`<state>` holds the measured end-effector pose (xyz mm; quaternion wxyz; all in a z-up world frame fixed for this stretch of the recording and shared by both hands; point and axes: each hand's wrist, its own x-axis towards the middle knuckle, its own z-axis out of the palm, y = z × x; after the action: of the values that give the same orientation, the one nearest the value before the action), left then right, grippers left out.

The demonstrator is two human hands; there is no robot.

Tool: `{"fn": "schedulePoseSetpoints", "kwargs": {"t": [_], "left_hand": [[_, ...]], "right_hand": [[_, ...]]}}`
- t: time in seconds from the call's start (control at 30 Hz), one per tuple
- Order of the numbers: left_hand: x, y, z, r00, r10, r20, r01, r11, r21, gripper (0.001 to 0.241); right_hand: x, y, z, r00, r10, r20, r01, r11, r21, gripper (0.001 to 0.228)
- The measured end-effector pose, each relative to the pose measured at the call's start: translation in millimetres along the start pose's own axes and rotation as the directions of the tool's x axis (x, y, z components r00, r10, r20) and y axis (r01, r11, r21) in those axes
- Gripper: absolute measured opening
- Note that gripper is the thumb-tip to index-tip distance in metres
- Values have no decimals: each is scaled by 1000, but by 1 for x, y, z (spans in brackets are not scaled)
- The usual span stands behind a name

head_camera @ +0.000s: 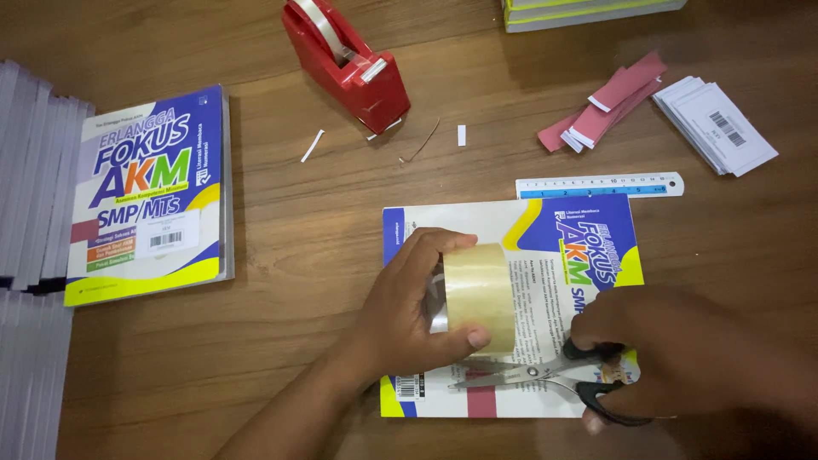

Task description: Labeling and applying protective tape to school books at a desk.

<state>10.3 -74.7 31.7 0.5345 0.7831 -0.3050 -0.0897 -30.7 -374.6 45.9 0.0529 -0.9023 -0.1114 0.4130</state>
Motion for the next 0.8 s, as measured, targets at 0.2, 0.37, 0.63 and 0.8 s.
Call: {"fn": "schedulePoseSetpoints", "kwargs": {"t": [0.2, 0.37, 0.63, 0.8], "left_hand": [[-1, 0, 1, 1000, -7, -14, 7, 999, 34, 77], [0, -3, 1, 1000, -6, 13, 5, 999, 41, 78], [-2, -3, 1, 999, 24, -23, -24, 1000, 18, 76], [0, -6, 1, 1000, 8, -25, -9, 999, -45, 72]], "right_hand": [[4, 7, 8, 995, -84, -60, 87, 995, 43, 58], [2, 4, 7, 996, -66, -52, 69, 996, 55, 53], [2, 3, 8, 1000, -5, -18, 7, 998, 69, 31], [-5, -13, -10, 988, 106, 113, -115, 991, 71, 22]]}}
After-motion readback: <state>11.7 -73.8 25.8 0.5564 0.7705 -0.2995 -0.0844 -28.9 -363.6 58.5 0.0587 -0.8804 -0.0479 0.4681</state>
